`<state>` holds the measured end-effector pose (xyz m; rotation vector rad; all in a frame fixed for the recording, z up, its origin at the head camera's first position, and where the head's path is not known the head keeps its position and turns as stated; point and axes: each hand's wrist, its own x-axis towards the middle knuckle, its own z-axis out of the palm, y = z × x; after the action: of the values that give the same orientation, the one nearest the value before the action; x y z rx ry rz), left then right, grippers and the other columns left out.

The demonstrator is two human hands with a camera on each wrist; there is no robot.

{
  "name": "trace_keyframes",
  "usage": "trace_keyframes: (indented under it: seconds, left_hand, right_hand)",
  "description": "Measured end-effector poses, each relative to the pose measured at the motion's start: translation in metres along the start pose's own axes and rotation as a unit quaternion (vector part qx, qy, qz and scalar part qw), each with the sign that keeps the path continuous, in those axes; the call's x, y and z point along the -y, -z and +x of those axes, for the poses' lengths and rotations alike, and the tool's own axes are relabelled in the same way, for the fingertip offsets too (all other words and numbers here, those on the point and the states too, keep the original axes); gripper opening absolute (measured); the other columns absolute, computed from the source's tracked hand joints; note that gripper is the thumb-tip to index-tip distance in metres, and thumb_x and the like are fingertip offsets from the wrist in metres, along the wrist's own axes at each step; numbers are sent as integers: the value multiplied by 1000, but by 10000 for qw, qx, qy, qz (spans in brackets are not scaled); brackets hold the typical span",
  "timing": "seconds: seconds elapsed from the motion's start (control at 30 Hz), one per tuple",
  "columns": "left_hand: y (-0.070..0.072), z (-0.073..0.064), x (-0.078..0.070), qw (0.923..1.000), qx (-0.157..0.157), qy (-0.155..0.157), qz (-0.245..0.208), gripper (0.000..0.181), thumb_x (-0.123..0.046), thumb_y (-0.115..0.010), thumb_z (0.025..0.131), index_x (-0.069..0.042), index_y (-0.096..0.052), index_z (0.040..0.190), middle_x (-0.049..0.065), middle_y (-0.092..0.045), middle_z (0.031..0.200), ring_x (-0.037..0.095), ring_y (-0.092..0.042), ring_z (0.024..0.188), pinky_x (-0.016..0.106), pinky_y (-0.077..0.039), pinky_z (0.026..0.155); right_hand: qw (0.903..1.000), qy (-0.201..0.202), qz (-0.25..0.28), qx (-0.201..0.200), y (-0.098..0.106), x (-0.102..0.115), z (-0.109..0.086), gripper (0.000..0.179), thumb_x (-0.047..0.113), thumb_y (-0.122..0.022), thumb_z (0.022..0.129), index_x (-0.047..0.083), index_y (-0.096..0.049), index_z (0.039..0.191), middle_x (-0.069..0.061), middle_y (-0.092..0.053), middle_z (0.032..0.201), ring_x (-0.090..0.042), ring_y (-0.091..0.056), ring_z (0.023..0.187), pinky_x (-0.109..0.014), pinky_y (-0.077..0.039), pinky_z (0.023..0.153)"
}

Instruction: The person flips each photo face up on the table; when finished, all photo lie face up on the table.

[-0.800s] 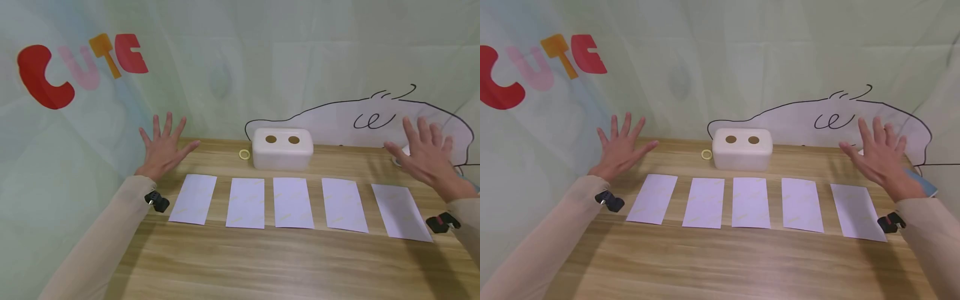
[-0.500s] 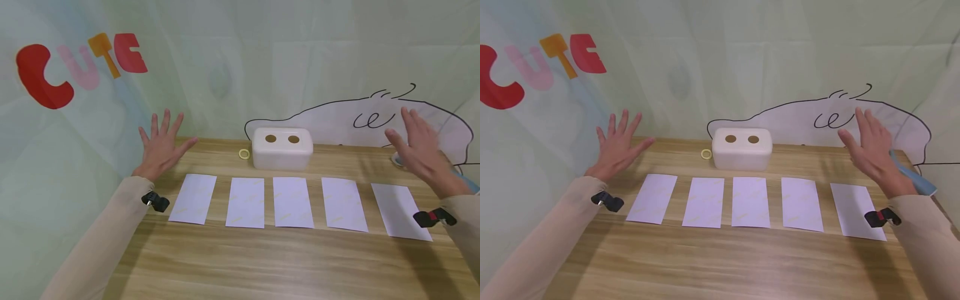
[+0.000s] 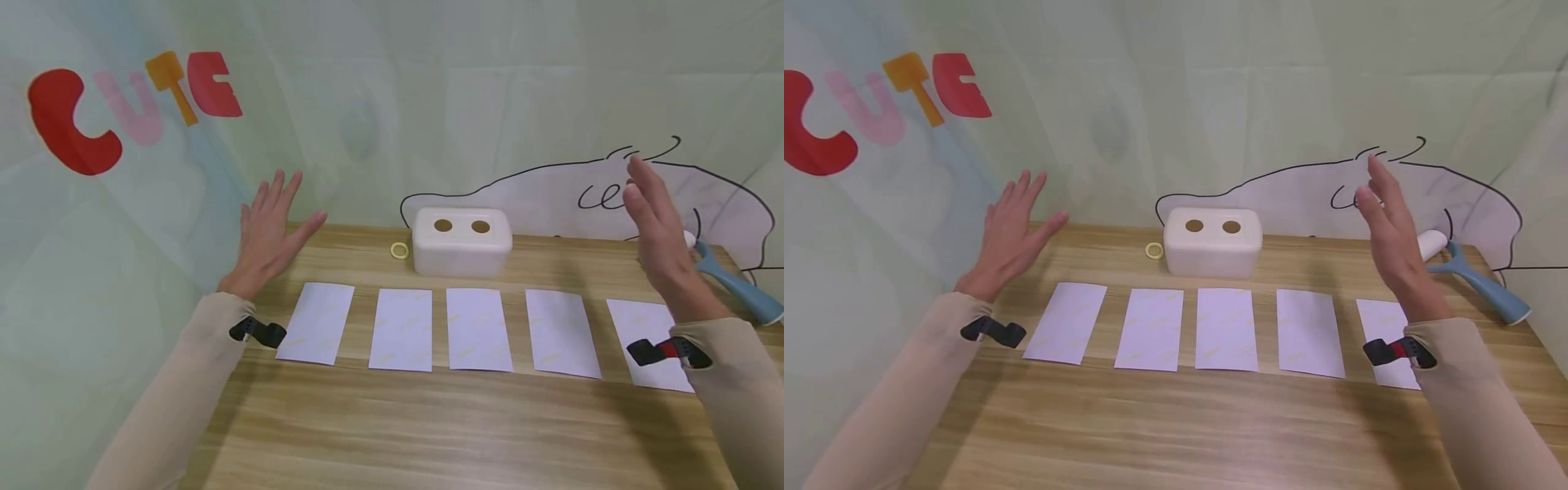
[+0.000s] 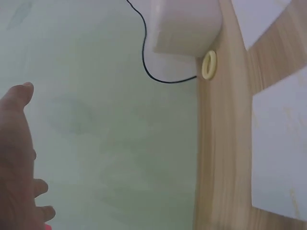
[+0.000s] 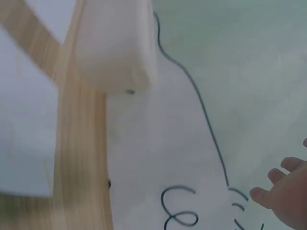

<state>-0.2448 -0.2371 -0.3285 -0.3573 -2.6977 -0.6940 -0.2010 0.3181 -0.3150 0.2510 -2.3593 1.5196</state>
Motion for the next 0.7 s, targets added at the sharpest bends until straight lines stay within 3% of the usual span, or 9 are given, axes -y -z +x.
trace_keyframes:
  seconds: [0.13,0.3,0.4,0.6,0.7]
  left_hand:
    - [3,-3,-8,9996,-107,-61,-268,94,-77,-45,99,-23,-20,172,7,-9,177,36,-4,162,76,1,119]
    - [6,-10,-16,9978,-271,-156,-588,93,-75,-46,100,-20,-25,171,7,-15,177,35,-9,162,73,0,121]
    - [7,-14,-19,9964,-375,-210,-733,93,-76,-46,99,-17,-30,169,7,-18,176,32,-12,162,70,0,122]
    - [9,-22,-25,9930,-462,-317,-1044,93,-76,-46,99,-14,-35,167,6,-24,175,27,-17,161,61,-2,126]
    - [11,-28,-28,9907,-485,-389,-1208,92,-75,-48,99,-12,-37,166,6,-26,174,29,-20,160,60,-8,126]
  right_hand:
    - [9935,268,1083,-224,-18,12,0,65,38,-49,110,17,-29,169,-6,-26,174,-21,-22,159,-25,-15,124]
    - [9709,584,2307,-282,-43,24,-2,65,32,-60,108,9,-38,164,-12,-32,170,-27,-30,155,-25,-27,122]
    - [9698,612,2354,-154,-56,31,-6,61,28,-57,109,8,-38,164,-12,-33,169,-27,-31,154,-26,-28,122]
    - [9766,673,2044,34,-82,39,-11,54,20,-53,110,9,-42,162,-14,-37,167,-28,-32,153,-24,-34,118]
    - [9753,671,2103,97,-94,41,-13,54,18,-55,110,9,-44,161,-14,-40,165,-26,-34,153,-24,-35,117]
